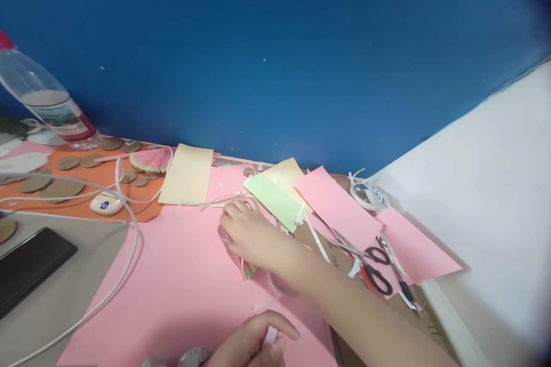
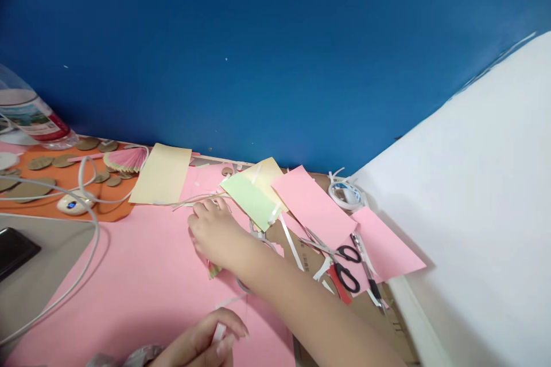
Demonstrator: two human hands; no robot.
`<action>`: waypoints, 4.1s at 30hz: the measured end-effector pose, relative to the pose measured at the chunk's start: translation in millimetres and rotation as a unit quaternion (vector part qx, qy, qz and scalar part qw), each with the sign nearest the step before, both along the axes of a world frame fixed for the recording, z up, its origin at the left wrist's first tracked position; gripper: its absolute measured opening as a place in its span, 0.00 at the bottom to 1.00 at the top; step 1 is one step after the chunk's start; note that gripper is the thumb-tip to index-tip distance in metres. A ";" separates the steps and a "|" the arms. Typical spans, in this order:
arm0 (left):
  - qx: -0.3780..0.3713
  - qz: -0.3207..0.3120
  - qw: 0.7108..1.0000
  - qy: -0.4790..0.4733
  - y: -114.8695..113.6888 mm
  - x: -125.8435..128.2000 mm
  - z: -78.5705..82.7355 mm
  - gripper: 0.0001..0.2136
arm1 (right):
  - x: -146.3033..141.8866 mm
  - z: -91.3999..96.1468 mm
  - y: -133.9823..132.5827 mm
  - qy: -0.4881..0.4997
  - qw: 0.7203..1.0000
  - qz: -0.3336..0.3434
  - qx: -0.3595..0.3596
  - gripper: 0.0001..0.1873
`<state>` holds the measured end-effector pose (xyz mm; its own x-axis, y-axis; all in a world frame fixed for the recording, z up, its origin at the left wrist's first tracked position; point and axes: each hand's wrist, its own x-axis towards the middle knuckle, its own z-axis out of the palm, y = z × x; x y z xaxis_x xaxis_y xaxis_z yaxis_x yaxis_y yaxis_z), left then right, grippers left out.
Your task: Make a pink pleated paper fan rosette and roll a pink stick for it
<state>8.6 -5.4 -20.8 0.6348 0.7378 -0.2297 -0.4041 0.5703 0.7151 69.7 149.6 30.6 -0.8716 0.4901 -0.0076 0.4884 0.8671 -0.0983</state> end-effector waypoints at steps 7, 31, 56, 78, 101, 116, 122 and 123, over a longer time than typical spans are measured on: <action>-0.019 0.004 0.999 0.047 -2.9 3.3 -1.7 0.23 | 14.1 4.0 7.3 0.011 1.000 -0.013 -0.022 0.10; 0.030 0.074 0.995 0.066 -10.0 9.0 8.8 0.17 | 13.6 18.0 13.2 0.210 0.973 -0.097 -0.009 0.13; 0.390 0.342 0.819 0.245 99.8 -3.9 168.6 0.03 | 195.9 145.3 -36.0 0.425 0.774 -0.467 0.051 0.11; 0.437 0.481 0.669 0.361 93.6 0.7 167.8 0.12 | 143.5 151.2 -73.3 0.465 0.697 -0.427 0.340 0.06; 0.073 0.388 0.918 -0.045 112.2 10.8 160.5 0.06 | 154.8 155.1 -64.4 0.583 0.704 -0.397 0.080 0.08; 0.070 0.381 0.917 -0.098 89.7 30.8 165.8 0.06 | 113.6 126.6 -60.5 0.461 0.860 -0.182 0.124 0.28; 0.111 0.414 0.899 -0.094 91.8 22.4 163.1 0.03 | 111.6 129.1 -63.8 0.503 0.843 -0.190 -0.005 0.14; 0.128 0.420 0.894 -0.084 91.6 22.0 163.4 0.06 | 111.8 129.1 -63.7 0.514 0.834 -0.201 -0.019 0.11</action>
